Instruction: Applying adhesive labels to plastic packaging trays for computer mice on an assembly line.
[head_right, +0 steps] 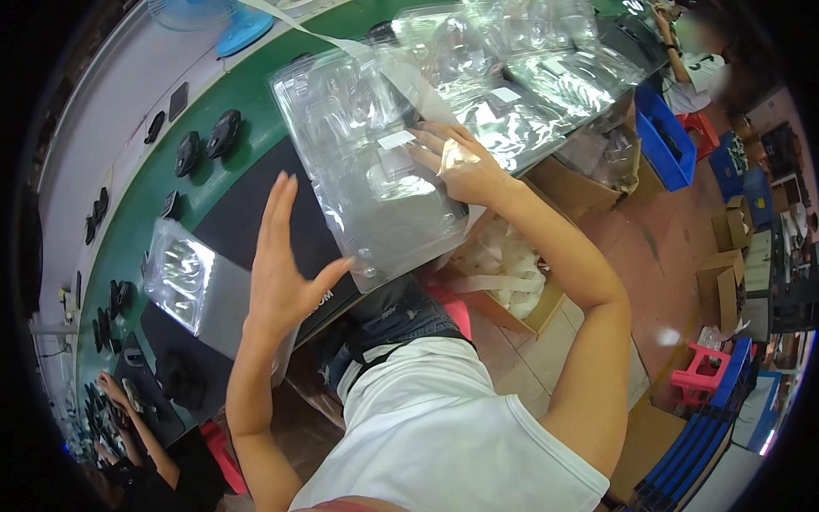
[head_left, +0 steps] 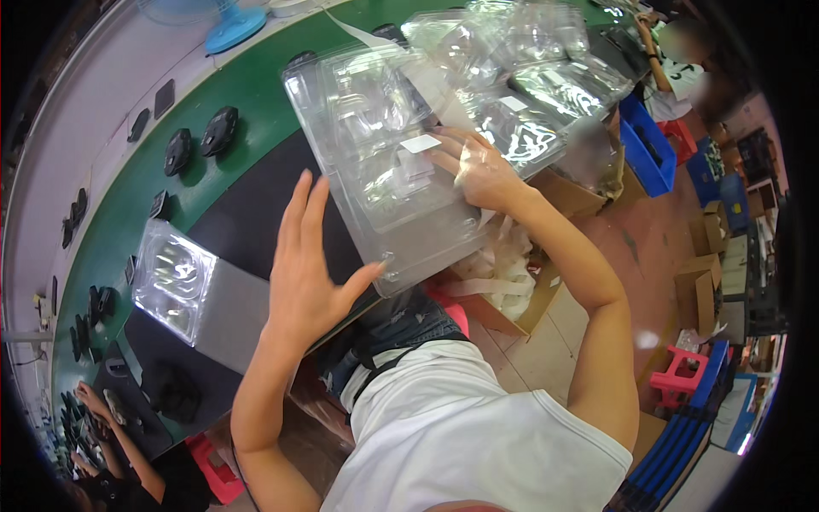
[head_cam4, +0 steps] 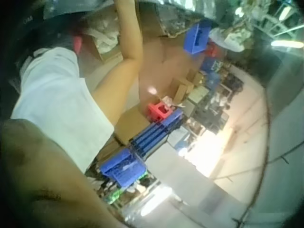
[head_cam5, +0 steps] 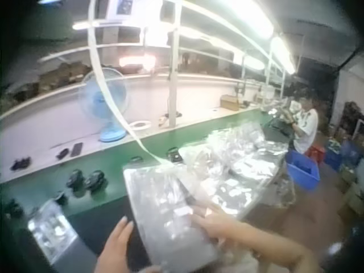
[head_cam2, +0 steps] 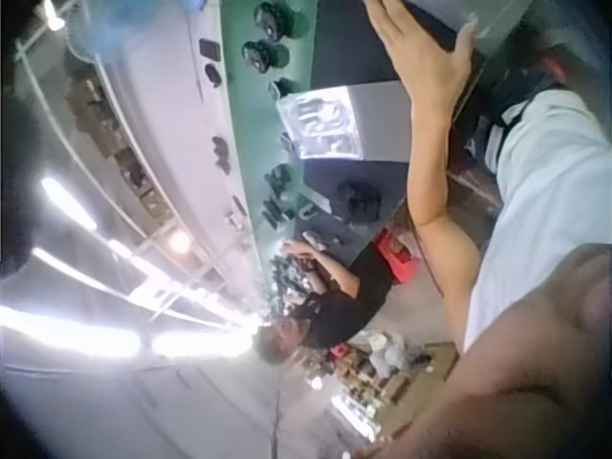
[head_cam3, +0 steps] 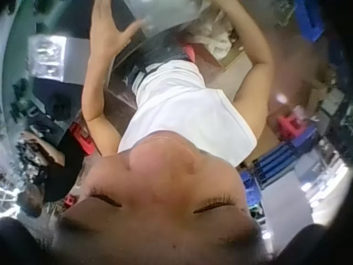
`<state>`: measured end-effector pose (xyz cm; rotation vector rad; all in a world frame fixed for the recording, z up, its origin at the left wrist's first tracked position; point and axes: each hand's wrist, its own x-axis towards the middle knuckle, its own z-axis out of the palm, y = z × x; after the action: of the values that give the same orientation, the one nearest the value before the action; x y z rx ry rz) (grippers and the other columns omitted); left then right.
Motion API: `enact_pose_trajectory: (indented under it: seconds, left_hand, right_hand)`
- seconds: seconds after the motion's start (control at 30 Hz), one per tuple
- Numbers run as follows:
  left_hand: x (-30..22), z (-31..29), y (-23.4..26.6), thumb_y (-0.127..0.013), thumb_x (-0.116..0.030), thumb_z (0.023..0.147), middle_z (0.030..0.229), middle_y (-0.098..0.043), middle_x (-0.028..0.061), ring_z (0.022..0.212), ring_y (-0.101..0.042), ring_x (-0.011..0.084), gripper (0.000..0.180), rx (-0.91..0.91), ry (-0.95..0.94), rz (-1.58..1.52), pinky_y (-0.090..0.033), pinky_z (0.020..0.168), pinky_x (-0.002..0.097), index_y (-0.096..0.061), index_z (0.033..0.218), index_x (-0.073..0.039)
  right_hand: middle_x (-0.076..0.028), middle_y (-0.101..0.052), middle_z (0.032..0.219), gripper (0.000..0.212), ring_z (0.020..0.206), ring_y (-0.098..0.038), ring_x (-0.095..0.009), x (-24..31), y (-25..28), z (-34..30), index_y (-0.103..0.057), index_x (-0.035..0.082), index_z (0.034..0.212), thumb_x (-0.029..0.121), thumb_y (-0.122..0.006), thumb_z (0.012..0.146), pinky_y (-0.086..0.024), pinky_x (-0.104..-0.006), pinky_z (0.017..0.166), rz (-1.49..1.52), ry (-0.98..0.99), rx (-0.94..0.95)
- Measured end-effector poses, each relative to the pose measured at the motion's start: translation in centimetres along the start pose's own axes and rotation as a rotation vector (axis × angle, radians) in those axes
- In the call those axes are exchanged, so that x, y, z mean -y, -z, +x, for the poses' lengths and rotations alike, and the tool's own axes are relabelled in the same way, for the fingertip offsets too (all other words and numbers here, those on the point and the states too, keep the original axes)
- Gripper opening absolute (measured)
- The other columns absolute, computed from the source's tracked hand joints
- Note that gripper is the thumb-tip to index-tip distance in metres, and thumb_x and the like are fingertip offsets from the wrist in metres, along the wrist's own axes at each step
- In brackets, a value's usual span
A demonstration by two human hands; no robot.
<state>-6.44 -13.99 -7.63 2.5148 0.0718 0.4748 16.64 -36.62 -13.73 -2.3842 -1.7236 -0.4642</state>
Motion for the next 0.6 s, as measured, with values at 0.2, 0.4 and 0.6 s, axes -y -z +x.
enact_pose_trajectory:
  seconds: [0.2,0.4,0.6]
  left_hand:
    - [3.1,7.5,-5.3,-0.084,-0.023,0.072,0.155,-0.028,0.0237,0.141,-0.032,0.0432,0.089,-0.285,-0.221,-0.079,-0.033,0.113,0.0474,-0.039,0.147,-0.009]
    - [7.8,8.0,-7.0,-0.07,-0.022,0.087,0.142,-0.047,0.0212,0.136,-0.037,0.0446,0.023,-0.32,-0.179,-0.075,-0.037,0.108,0.0479,-0.071,0.105,-0.007]
    - [7.0,8.5,-6.1,-0.064,-0.02,0.093,0.133,-0.056,0.0201,0.131,-0.045,0.0397,0.022,-0.39,-0.197,-0.026,-0.038,0.106,0.0435,-0.077,0.086,-0.005]
  right_hand:
    - [-0.011,-0.053,0.138,0.053,0.132,-0.045,-0.029,0.3,0.6,0.4,-0.062,0.013,0.126,0.003,-0.061,0.074,-0.034,-0.0441,0.109,0.049,0.005,-0.105]
    - [-0.01,-0.053,0.135,0.071,0.131,-0.044,-0.033,1.8,4.8,1.0,-0.049,0.016,0.141,0.016,-0.075,0.075,-0.035,-0.0453,0.105,-0.173,-0.331,-0.387]
    - [-0.012,-0.065,0.112,0.099,0.115,-0.056,-0.033,1.4,2.1,1.8,-0.024,0.009,0.153,0.025,-0.081,0.074,-0.037,-0.0451,0.102,0.078,-0.426,-0.205]
